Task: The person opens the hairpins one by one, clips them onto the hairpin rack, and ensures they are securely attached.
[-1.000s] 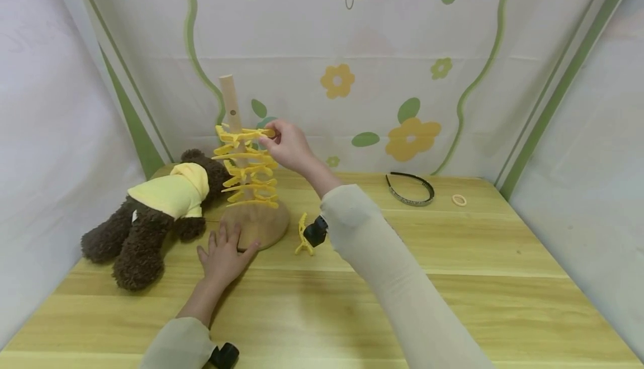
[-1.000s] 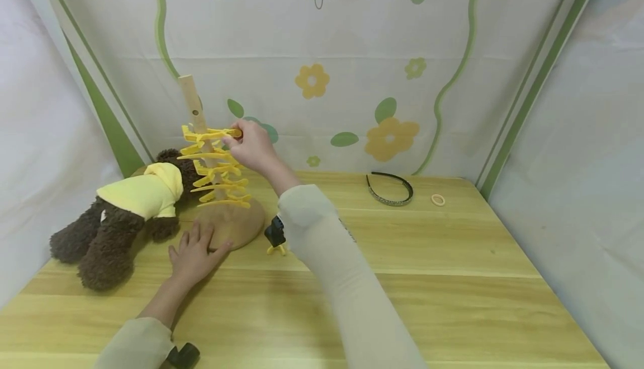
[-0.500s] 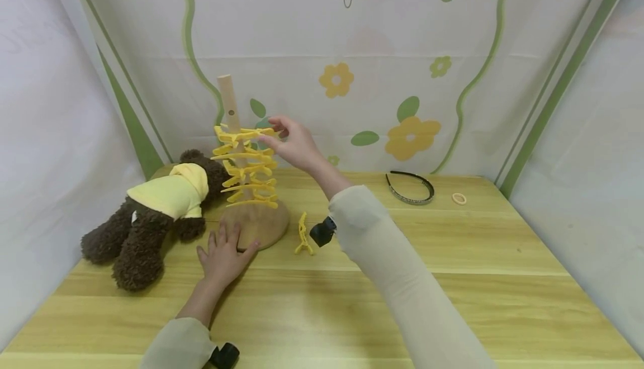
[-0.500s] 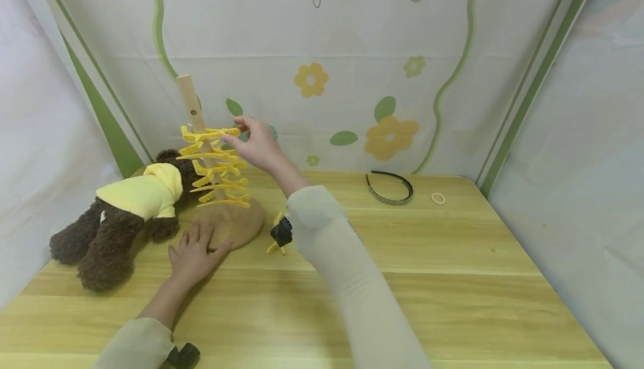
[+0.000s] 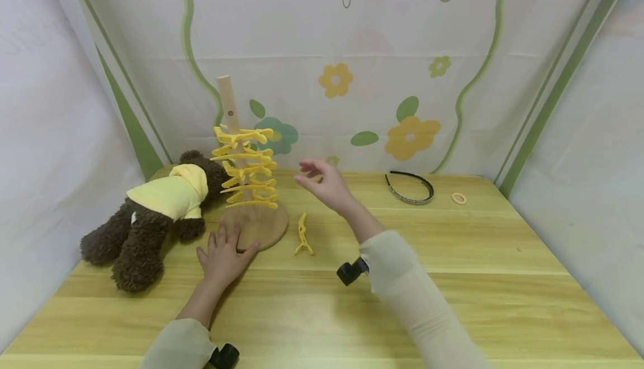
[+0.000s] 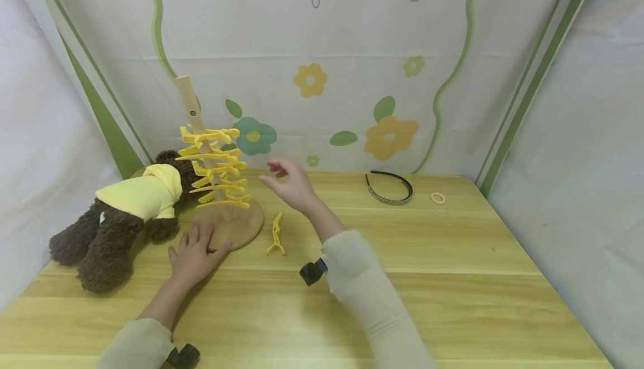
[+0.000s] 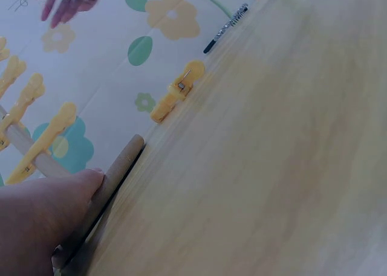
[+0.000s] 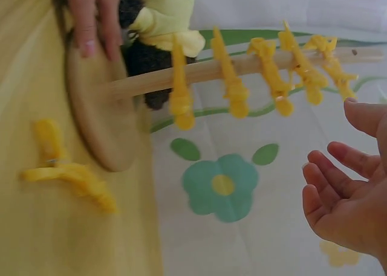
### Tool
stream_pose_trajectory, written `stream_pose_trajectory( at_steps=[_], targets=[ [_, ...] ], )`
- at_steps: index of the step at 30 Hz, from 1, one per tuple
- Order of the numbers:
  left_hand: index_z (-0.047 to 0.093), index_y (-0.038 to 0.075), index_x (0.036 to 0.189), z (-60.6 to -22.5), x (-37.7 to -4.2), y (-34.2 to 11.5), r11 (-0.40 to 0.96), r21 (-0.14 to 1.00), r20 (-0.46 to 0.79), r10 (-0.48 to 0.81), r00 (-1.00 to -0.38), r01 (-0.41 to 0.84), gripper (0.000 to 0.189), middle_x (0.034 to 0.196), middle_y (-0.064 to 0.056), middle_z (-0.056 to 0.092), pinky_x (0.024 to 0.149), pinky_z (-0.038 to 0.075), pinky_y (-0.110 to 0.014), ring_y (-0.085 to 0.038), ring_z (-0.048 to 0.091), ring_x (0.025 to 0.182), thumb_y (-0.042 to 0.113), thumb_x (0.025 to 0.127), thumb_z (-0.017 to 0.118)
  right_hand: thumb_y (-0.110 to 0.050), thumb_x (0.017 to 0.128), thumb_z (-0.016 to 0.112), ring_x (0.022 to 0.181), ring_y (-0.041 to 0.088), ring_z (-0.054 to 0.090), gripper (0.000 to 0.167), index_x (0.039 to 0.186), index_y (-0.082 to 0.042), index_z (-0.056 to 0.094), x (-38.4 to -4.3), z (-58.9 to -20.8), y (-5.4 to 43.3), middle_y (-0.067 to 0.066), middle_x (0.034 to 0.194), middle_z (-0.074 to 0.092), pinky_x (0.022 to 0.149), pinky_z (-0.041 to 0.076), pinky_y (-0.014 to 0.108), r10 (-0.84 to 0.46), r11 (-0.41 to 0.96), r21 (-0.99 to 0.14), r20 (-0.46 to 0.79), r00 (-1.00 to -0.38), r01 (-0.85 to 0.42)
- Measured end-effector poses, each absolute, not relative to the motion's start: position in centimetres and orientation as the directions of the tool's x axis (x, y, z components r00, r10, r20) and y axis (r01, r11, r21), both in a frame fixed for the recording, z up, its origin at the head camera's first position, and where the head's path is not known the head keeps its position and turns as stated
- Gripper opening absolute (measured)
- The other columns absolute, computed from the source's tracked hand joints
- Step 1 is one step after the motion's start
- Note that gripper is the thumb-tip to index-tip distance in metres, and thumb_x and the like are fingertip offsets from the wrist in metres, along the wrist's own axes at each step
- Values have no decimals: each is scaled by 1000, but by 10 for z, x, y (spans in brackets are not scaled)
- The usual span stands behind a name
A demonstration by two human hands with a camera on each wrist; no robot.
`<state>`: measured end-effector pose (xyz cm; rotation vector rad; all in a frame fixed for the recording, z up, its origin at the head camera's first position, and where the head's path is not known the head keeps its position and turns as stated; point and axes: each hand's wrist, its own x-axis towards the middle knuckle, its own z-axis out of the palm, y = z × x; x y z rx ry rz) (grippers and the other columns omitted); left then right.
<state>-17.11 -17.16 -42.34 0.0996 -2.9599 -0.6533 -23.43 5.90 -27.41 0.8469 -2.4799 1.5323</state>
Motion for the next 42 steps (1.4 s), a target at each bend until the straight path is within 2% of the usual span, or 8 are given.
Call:
stream_pose_trajectory(
  at_steps=[5,8,13,20,26,34,38,42],
  targets=[
    [27,4,135,-423,-171,-172,906,422,98,-86,-991,-37,82,139,-24,4,82,-3,-68,-50,5,120,62,79,39,-11,81,60,88,27,52,34,111,5,53,-224,-304,69,18,101,56,72,43,35,-365,316,-852,296,-883,-416],
    [27,4,135,-423,-171,-171,903,428,102,-86,-991,-34,81,139,-24,4,82,-3,-68,-50,5,120,62,79,40,-15,80,63,87,24,52,35,110,2,55,-230,-334,74,14,98,57,70,44,33,-349,311,-874,261,-900,-374],
    [26,5,136,-422,-170,-171,902,431,103,-86,-991,-33,81,139,-25,4,82,-3,-68,-50,5,120,61,79,40,-14,79,63,84,20,52,34,108,2,56,-222,-363,77,7,93,58,68,45,28,-341,324,-890,207,-917,-321],
    [27,5,135,-422,-169,-170,903,429,103,-88,-991,-36,81,139,-25,5,83,-2,-68,-50,6,120,61,79,41,-14,79,64,82,22,53,35,106,6,56,-215,-390,77,11,92,59,72,43,31,-360,343,-886,183,-915,-312],
    [28,4,135,-422,-169,-170,901,433,107,-88,-990,-33,80,139,-25,5,82,-3,-68,-50,6,120,61,79,41,-13,76,66,79,19,53,33,101,7,57,-211,-406,77,10,88,57,68,44,27,-426,390,-868,126,-896,-308],
    [27,4,135,-421,-169,-171,900,434,96,-91,-991,-41,82,139,-24,4,82,-4,-68,-50,5,120,62,79,40,-9,74,66,66,11,47,12,81,-2,60,-207,-415,79,-1,70,51,58,41,24,-404,524,-787,108,-909,-326],
    [27,4,135,-421,-170,-171,901,431,97,-88,-991,-38,82,139,-24,3,82,-3,-68,-50,5,120,63,79,39,-8,78,62,65,11,47,6,82,-3,62,-209,-415,86,-2,70,52,58,40,24,-366,556,-764,129,-922,-328],
    [27,5,135,-422,-170,-171,904,425,102,-86,-991,-35,82,139,-25,5,82,-2,-68,-49,5,120,63,79,40,-5,80,60,68,12,49,7,83,-4,66,-214,-415,97,0,75,58,59,41,26,-316,569,-759,153,-936,-316]
  ],
)
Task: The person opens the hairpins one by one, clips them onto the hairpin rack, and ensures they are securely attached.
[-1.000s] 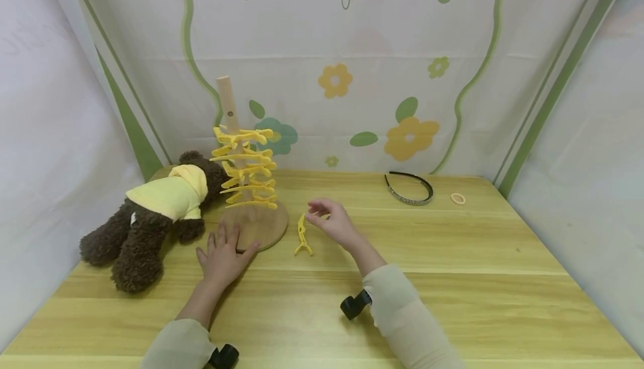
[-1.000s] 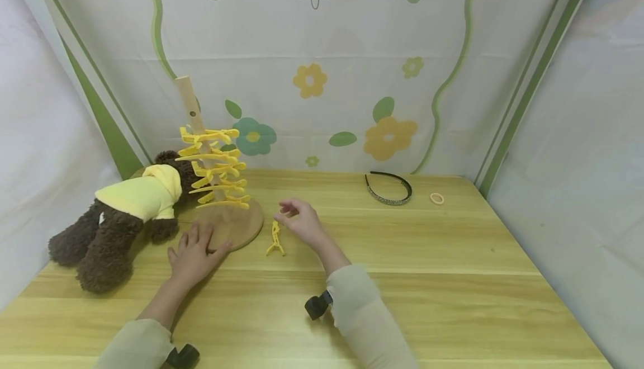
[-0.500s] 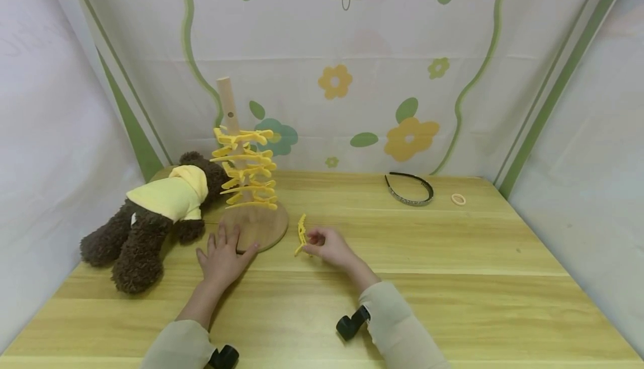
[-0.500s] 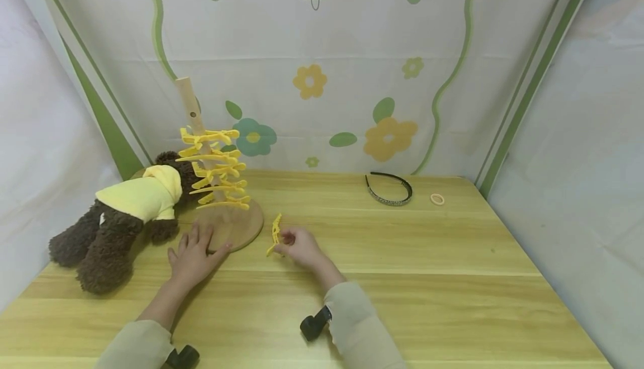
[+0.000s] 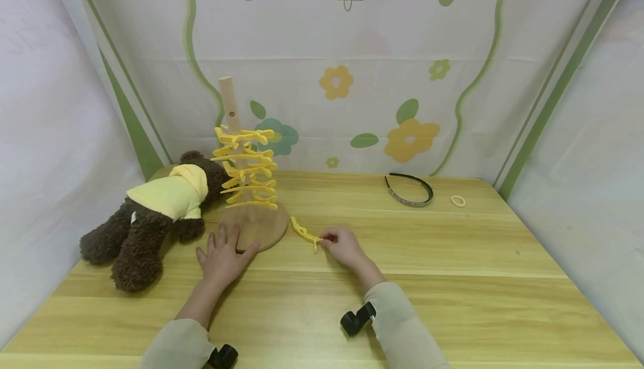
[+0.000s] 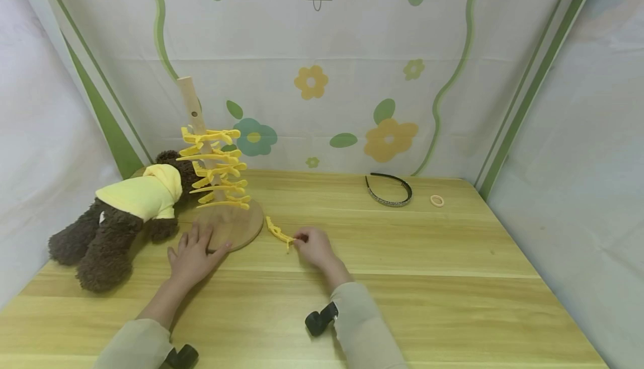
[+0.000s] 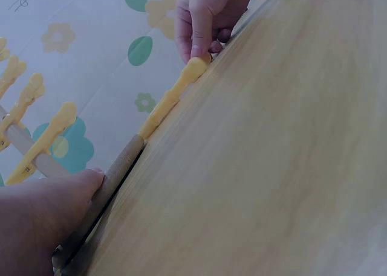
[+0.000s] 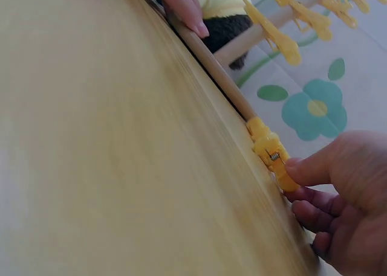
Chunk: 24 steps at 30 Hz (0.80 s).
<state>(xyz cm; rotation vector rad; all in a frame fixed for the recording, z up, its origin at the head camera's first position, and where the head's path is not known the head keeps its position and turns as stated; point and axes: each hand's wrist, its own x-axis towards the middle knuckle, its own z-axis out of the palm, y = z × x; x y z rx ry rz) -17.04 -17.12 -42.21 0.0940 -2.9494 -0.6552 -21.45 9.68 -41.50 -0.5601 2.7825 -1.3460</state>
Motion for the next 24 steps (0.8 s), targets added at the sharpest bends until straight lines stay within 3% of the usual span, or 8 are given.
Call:
stream_pose_trajectory(
  at_steps=[5,9,12,17,24],
  targets=[
    [28,4,135,-422,-170,-171,908,417,107,-85,-991,-33,81,139,-26,7,82,-1,-68,-49,6,120,62,79,40,-11,79,63,76,16,51,14,89,-2,66,-221,-417,110,5,84,59,65,42,30,-274,584,-748,185,-944,-316],
    [28,4,135,-422,-170,-171,908,418,109,-85,-990,-32,81,138,-26,7,82,-1,-68,-49,7,120,62,79,40,-32,70,70,83,18,45,41,97,-3,61,-224,-419,116,4,90,50,73,38,33,-347,668,-645,171,-922,-371],
    [29,4,135,-422,-170,-172,907,421,110,-84,-990,-30,81,138,-26,7,82,-1,-68,-49,6,120,61,79,40,-40,65,72,84,18,42,49,98,-6,58,-224,-419,117,2,90,45,74,36,33,-388,720,-562,161,-908,-407],
    [28,4,135,-422,-171,-172,904,426,107,-83,-991,-29,82,139,-26,6,82,-2,-68,-50,6,120,62,79,40,-30,67,73,85,20,43,44,97,-3,58,-224,-418,118,3,90,46,76,37,34,-375,716,-570,174,-911,-404],
    [27,4,135,-423,-171,-172,905,425,103,-80,-991,-28,82,139,-26,5,82,-3,-69,-50,5,120,63,79,38,-15,71,71,81,18,47,35,101,0,60,-228,-418,126,5,90,51,72,40,33,-304,596,-738,156,-940,-315]
  ],
)
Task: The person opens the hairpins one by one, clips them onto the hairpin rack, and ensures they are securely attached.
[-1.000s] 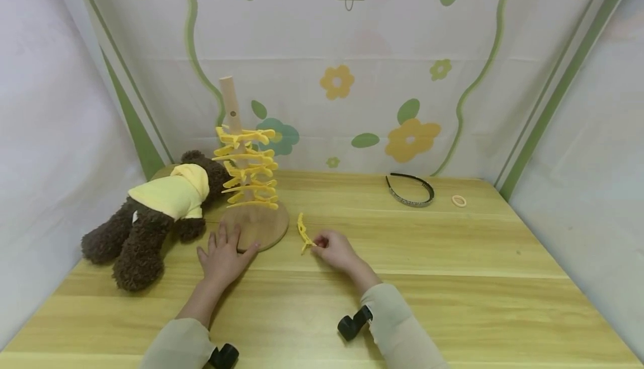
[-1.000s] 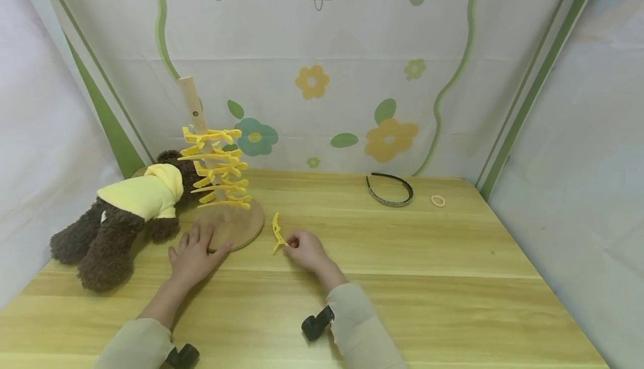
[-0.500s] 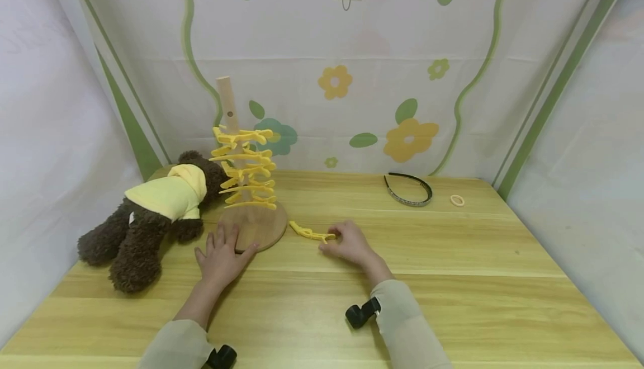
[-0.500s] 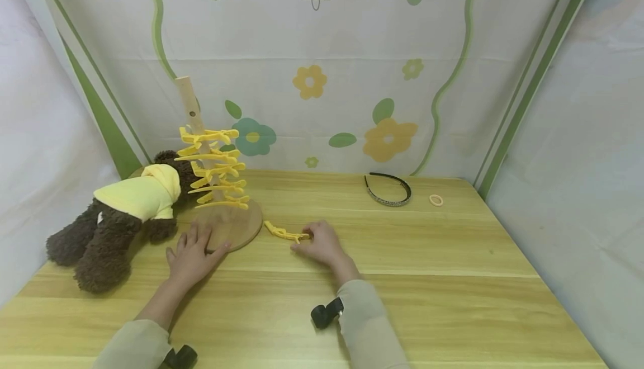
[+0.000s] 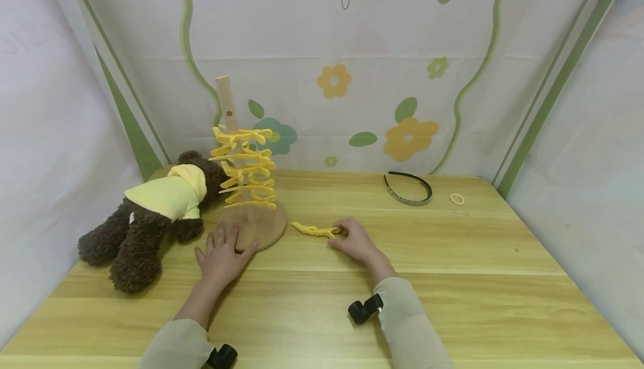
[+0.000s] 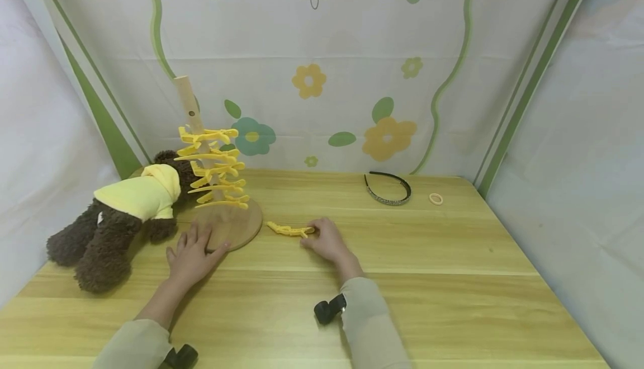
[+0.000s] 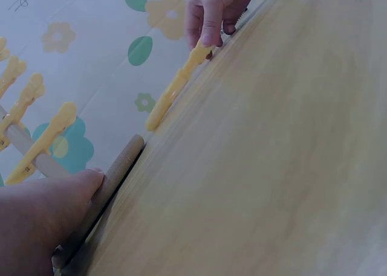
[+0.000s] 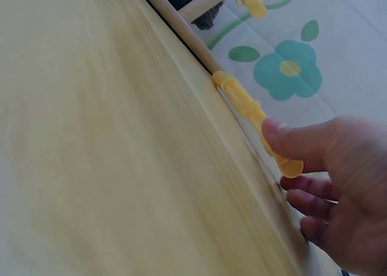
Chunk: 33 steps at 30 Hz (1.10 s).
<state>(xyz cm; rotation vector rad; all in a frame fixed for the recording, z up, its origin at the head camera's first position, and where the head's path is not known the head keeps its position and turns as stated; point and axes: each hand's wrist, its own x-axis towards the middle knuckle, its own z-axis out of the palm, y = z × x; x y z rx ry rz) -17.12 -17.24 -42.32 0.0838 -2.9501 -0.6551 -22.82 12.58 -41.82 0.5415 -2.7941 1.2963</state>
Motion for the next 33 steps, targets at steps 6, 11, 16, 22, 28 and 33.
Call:
stream_pose_trajectory(
  at_steps=[6,11,16,22,28,33],
  targets=[
    [27,5,135,-424,-172,-172,903,429,100,-81,-992,-31,83,139,-25,4,82,-3,-68,-50,4,120,65,78,37,-9,76,66,80,19,53,33,106,3,57,-233,-409,136,6,88,57,71,44,32,-282,491,-839,101,-954,-234],
    [27,5,136,-423,-172,-172,903,428,92,-81,-992,-34,83,139,-25,3,82,-3,-69,-50,4,120,65,78,37,-9,80,61,85,21,52,32,109,2,55,-239,-392,145,8,93,56,74,43,35,-275,500,-836,94,-957,-226],
    [27,5,136,-423,-172,-172,903,428,91,-81,-993,-35,83,139,-25,4,82,-3,-69,-50,4,120,64,78,37,-13,85,56,90,26,51,33,113,3,52,-250,-364,153,12,98,56,77,42,38,-311,525,-797,147,-939,-299],
    [27,5,136,-423,-171,-172,904,427,89,-83,-993,-37,83,139,-25,3,82,-3,-69,-50,5,120,64,79,38,-14,88,50,90,26,50,32,116,2,48,-265,-315,151,16,99,54,76,43,36,-349,518,-775,196,-916,-363],
    [27,4,135,-422,-172,-173,901,433,88,-79,-993,-33,82,139,-26,3,82,-3,-68,-50,4,120,63,79,38,-15,90,47,92,24,50,34,120,1,46,-271,-266,140,14,102,54,75,42,36,-389,534,-735,226,-893,-418],
    [26,4,136,-423,-172,-173,900,434,86,-74,-994,-29,82,139,-26,4,82,-4,-68,-50,3,120,63,79,38,-14,90,46,91,25,50,32,118,2,48,-278,-238,134,14,100,54,75,42,35,-405,531,-710,267,-874,-463]
  ],
)
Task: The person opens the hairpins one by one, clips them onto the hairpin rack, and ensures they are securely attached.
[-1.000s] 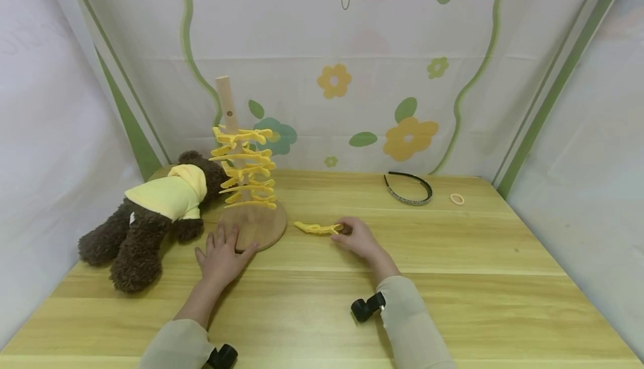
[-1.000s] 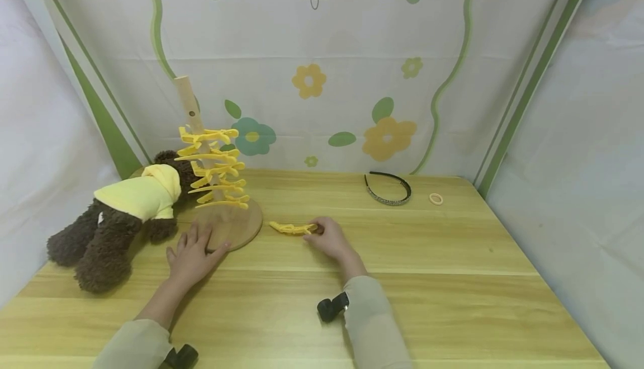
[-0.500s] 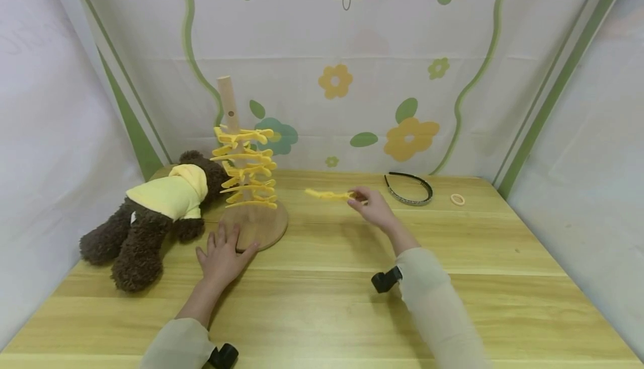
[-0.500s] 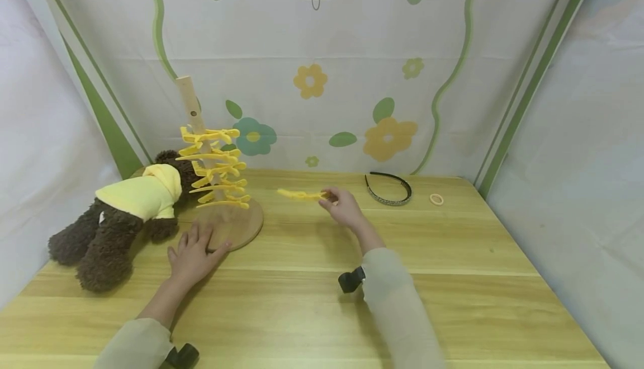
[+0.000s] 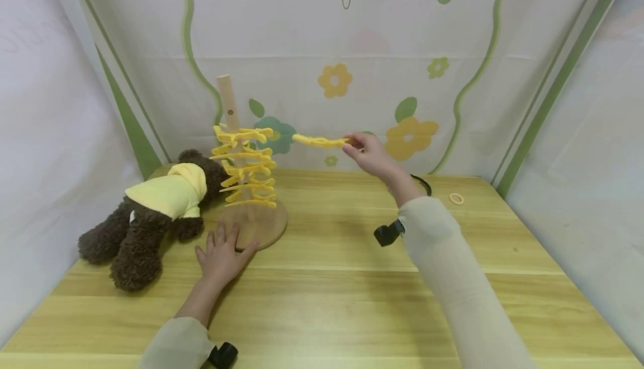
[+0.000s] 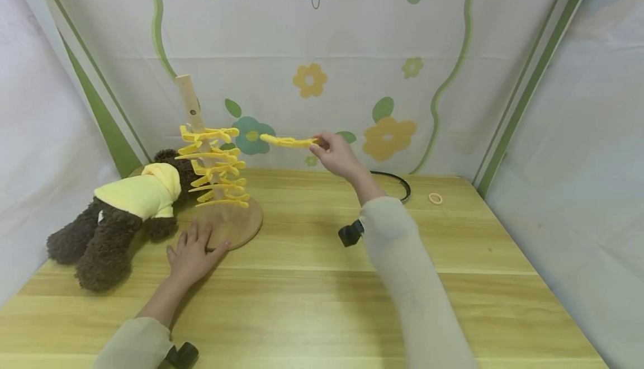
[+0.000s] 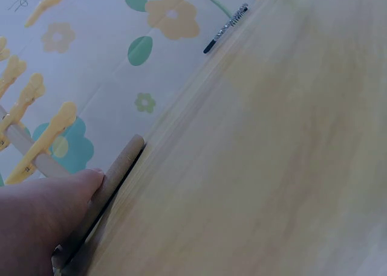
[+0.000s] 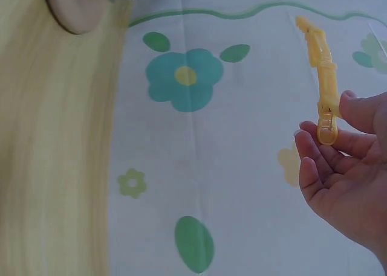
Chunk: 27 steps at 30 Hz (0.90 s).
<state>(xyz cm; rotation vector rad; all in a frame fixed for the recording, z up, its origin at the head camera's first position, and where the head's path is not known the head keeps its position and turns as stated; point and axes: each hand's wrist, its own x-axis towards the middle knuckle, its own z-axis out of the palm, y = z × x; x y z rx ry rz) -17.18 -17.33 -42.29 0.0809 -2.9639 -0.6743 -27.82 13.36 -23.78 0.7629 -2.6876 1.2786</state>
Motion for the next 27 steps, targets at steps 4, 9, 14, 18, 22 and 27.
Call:
stream_pose_trajectory(
  at_steps=[4,9,14,18,22,27],
  targets=[
    [26,4,136,-423,-171,-174,903,428,81,-76,-994,-34,83,139,-25,3,82,-4,-68,-50,3,120,63,79,38,-11,89,47,87,25,51,28,113,4,51,-284,-221,126,16,97,56,72,42,33,-403,516,-694,321,-857,-502],
    [26,4,136,-422,-170,-174,903,427,80,-84,-993,-42,82,139,-25,3,83,-4,-68,-49,4,120,63,79,38,-14,89,48,82,21,49,27,110,2,51,-288,-203,113,14,96,55,69,40,31,-398,520,-679,344,-850,-518],
    [26,4,136,-422,-170,-174,905,425,82,-81,-993,-39,82,139,-25,4,82,-3,-68,-49,4,120,63,79,38,-16,88,51,71,18,44,24,106,-1,54,-290,-189,95,9,87,54,61,37,27,-379,497,-685,381,-844,-532],
    [27,4,135,-422,-169,-174,904,425,87,-80,-993,-36,82,139,-25,5,82,-3,-68,-50,5,120,63,79,39,-15,86,54,66,16,42,20,99,-1,57,-289,-183,76,8,81,54,57,36,24,-379,444,-701,418,-826,-558],
    [27,4,135,-422,-169,-174,904,427,89,-77,-993,-32,82,139,-26,5,82,-3,-68,-50,5,120,62,79,39,-15,86,55,60,17,40,16,94,-1,58,-286,-181,56,10,75,52,53,34,24,-405,418,-694,435,-804,-586],
    [26,4,136,-423,-170,-173,903,428,86,-75,-994,-31,82,139,-26,4,82,-4,-68,-50,4,120,63,79,38,-17,86,54,60,17,41,16,91,-3,58,-283,-182,33,9,74,53,52,35,23,-424,420,-672,450,-786,-610]
  ],
)
